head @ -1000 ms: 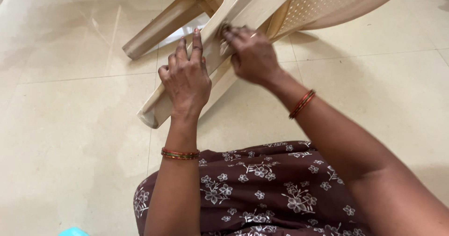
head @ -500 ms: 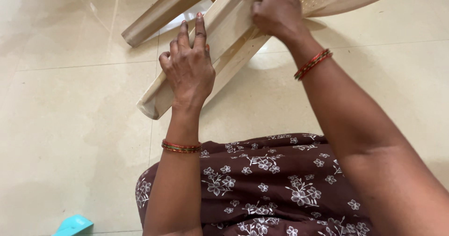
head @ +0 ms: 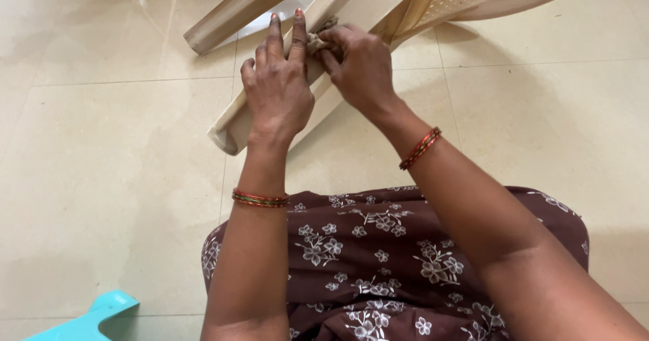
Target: The person wipes a beige plastic chair with a cloth, cleaning the legs, seat, armrests, and backrest. The chair is tilted and turned to access different surfaces.
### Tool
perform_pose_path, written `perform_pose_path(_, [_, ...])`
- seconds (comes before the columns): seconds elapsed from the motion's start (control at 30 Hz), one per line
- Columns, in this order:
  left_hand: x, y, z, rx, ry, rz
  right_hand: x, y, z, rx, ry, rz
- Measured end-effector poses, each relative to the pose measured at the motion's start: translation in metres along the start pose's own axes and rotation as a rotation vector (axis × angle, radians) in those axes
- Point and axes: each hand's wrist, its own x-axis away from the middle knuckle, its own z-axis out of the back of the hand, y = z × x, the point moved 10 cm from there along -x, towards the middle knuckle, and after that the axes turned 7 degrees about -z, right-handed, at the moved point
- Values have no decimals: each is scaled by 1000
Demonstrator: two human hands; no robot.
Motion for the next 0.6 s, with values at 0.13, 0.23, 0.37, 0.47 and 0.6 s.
perform_pose_path(0.13, [17,-18,5,-19,-90,22,0,-7,13,82,134,219])
perform_pose_path(0.23, [49,-48,14,22,-73,111,7,-2,4,154,191,252])
perform_pose_path(0.37, [82,-87,29,690,197,135,21,-10,-15,320,242,307])
perform_pose_path(0.47, [84,-88,27,715,274,24,38,-21,-33,454,264,332])
perform_pose_path(0.6, [84,-107,3,885,200,197,74,-51,-75,357,161,306])
